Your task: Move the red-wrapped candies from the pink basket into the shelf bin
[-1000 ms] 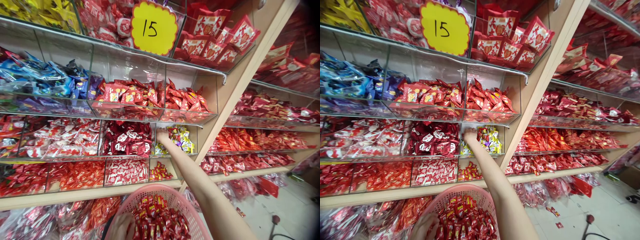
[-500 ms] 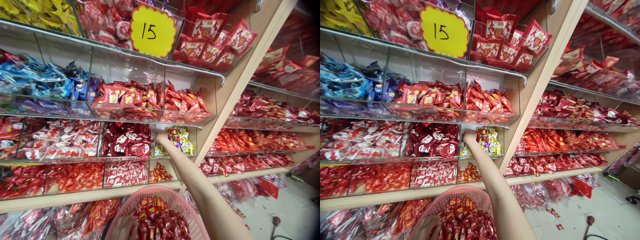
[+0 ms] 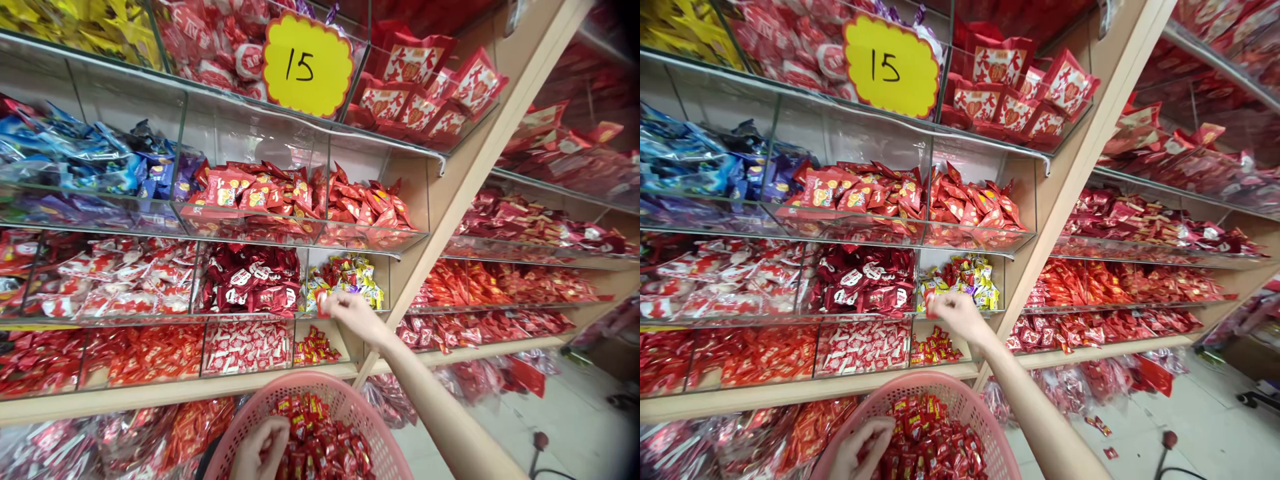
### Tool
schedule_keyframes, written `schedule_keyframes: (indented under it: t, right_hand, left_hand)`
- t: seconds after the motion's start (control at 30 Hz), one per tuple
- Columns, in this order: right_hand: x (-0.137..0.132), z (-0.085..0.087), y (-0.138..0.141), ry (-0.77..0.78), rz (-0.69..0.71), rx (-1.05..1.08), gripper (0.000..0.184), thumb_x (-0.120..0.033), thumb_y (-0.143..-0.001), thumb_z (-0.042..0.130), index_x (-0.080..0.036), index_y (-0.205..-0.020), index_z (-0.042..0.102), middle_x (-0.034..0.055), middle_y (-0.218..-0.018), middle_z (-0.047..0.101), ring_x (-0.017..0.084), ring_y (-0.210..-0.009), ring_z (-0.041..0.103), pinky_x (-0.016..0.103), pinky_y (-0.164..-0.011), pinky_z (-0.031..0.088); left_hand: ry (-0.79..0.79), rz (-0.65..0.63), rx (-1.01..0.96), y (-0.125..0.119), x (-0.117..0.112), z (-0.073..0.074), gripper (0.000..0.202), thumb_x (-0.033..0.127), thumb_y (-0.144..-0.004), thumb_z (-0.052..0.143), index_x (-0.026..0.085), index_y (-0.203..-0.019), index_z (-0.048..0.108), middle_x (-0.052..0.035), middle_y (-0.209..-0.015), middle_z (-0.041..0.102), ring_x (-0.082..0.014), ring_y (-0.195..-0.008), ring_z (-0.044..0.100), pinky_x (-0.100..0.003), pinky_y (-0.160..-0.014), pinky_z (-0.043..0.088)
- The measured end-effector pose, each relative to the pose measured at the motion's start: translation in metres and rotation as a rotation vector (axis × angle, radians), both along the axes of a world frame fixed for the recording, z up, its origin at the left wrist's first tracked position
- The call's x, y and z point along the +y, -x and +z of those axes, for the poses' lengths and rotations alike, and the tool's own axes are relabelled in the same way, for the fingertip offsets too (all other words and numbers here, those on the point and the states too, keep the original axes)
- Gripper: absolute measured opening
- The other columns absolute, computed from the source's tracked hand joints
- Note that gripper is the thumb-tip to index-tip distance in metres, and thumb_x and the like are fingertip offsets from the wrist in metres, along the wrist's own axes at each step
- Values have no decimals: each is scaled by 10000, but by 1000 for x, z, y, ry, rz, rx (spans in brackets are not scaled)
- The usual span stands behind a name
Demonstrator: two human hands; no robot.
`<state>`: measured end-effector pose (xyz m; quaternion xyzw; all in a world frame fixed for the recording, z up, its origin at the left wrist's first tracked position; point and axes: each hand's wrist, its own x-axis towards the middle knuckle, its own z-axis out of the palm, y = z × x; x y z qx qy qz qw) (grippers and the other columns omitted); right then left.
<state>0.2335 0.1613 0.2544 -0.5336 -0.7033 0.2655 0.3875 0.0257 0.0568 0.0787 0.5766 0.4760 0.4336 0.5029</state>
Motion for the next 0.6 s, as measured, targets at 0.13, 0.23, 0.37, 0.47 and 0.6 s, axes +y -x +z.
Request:
schedule_keyframes:
  t: [0.13,0.23,0.37,0.47,0.6]
  right_hand:
    - [-65,-35,14,166,262,74,150,-283,-738,595,-171,-659,654,3,-718,618,124,-710,549,245,-675,417]
    - [-92,-62,28,222,271,-35,123,-267,-748,606,-183,-668,649,-18,-718,582,108,-689,526,219,-622,389]
    - [-92,-70,28,169,246,-241,123,-313,-756,615,-203,-728,663,-10,-778,611,119,-710,548,221,-607,373]
    - [-64,-44,9,57,110,-391,191,-361,-793,574,-190,-777,658,26,-808,641,150,-754,573,246,-646,387]
    - [-3,4,-22,-146,-385,-697,232,-337,-869,450,-160,-866,600,91,-877,647,185,-797,593,279,-683,402]
  left_hand:
    - [458,-34,-602,-23,-3,40,515,561,-656,663,208,-1028,628,-99,-1066,673,-269,-1023,608,-369,-879,480]
    - [647,-75,-874,-35,-6,51,483,471,-629,734,173,-988,610,-106,-1015,689,-266,-961,643,-378,-849,499]
    - [715,58,-849,-36,-11,46,367,255,-646,766,166,-945,574,-87,-903,719,-241,-862,683,-299,-708,542]
    - [746,113,-765,-32,-12,43,434,236,-674,746,149,-1041,533,-105,-867,726,-245,-814,696,-259,-591,538]
    - [756,70,-726,-34,-13,41,486,281,-680,741,119,-1085,528,-126,-867,729,-244,-793,700,-251,-574,538]
